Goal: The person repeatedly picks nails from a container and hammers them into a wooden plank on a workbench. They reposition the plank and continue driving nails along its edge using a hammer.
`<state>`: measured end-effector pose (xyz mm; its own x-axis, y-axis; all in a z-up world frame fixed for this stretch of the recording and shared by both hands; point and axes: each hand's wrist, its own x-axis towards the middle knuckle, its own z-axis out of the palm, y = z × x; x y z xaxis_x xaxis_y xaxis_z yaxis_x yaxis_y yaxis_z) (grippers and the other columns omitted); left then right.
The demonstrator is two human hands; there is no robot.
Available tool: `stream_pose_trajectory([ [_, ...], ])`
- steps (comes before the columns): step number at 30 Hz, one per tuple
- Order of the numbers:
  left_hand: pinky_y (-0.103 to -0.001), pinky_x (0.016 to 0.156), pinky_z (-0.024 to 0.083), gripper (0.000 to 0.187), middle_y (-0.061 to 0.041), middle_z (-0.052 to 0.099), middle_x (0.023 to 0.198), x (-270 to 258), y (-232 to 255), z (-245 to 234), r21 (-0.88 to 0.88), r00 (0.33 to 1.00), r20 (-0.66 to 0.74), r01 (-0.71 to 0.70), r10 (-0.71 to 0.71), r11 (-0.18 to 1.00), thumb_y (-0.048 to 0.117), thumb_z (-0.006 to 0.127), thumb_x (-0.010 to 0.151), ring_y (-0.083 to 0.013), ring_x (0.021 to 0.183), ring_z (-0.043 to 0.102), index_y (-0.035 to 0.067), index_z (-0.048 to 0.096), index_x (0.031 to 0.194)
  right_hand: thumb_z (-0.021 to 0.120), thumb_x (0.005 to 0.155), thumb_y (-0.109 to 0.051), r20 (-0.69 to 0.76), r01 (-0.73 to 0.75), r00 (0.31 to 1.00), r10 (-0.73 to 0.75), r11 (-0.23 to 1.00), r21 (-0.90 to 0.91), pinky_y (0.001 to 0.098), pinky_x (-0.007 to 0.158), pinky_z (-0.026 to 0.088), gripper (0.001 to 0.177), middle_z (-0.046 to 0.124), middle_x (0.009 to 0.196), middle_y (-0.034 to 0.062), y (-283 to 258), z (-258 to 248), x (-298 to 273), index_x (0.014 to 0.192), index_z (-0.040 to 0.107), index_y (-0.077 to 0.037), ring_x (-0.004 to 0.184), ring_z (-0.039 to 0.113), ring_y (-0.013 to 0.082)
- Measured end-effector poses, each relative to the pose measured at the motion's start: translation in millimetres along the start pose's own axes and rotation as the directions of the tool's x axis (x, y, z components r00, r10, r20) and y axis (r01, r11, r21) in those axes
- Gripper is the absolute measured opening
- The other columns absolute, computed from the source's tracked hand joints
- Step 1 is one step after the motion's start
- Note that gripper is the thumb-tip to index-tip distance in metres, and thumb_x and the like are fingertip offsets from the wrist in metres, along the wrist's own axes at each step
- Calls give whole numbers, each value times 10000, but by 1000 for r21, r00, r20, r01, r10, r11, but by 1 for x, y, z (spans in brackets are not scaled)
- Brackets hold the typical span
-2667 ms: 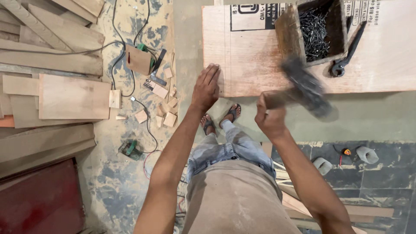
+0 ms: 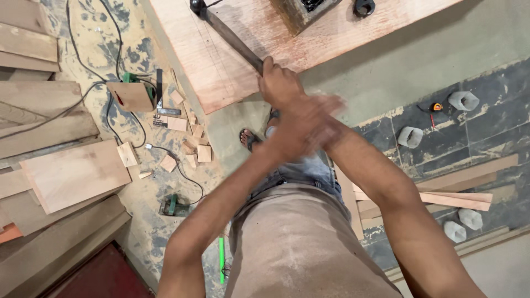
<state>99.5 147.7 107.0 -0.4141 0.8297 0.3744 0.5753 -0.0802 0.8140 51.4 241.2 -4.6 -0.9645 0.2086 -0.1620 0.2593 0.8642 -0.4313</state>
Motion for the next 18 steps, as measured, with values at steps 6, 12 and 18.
stream_pose_trajectory([
  [6, -511, 1242, 373, 462, -116, 567, 1456, 19, 30, 33, 4, 940, 295, -178, 169, 984, 395, 541, 1067, -323, 1391, 526, 116, 560, 1435, 636, 1000, -334, 66, 6, 997, -44, 874, 485, 484, 734, 563, 404, 698, 851, 270, 11, -18, 5, 1139, 572, 40, 839, 722, 419],
  [12, -574, 1035, 428, 185, -97, 730, 1090, 30, -42, -21, 428, 950, 192, 146, -247, 892, 272, 622, 1000, -317, 1125, 628, 141, 735, 1066, 639, 1032, -342, 295, -252, 954, 52, 673, 696, 477, 833, 554, 388, 696, 971, 225, 17, -19, -5, 1138, 599, 29, 918, 703, 367],
  [18, -416, 921, 542, 177, -111, 721, 1093, 133, -117, -59, 374, 898, -439, 175, 8, 911, 75, 724, 936, -278, 1040, 671, 92, 720, 1112, 634, 995, -274, 534, -482, 845, -19, 405, 777, 508, 888, 537, 431, 662, 1161, 236, 28, -33, 35, 1296, 547, 22, 1047, 658, 389],
])
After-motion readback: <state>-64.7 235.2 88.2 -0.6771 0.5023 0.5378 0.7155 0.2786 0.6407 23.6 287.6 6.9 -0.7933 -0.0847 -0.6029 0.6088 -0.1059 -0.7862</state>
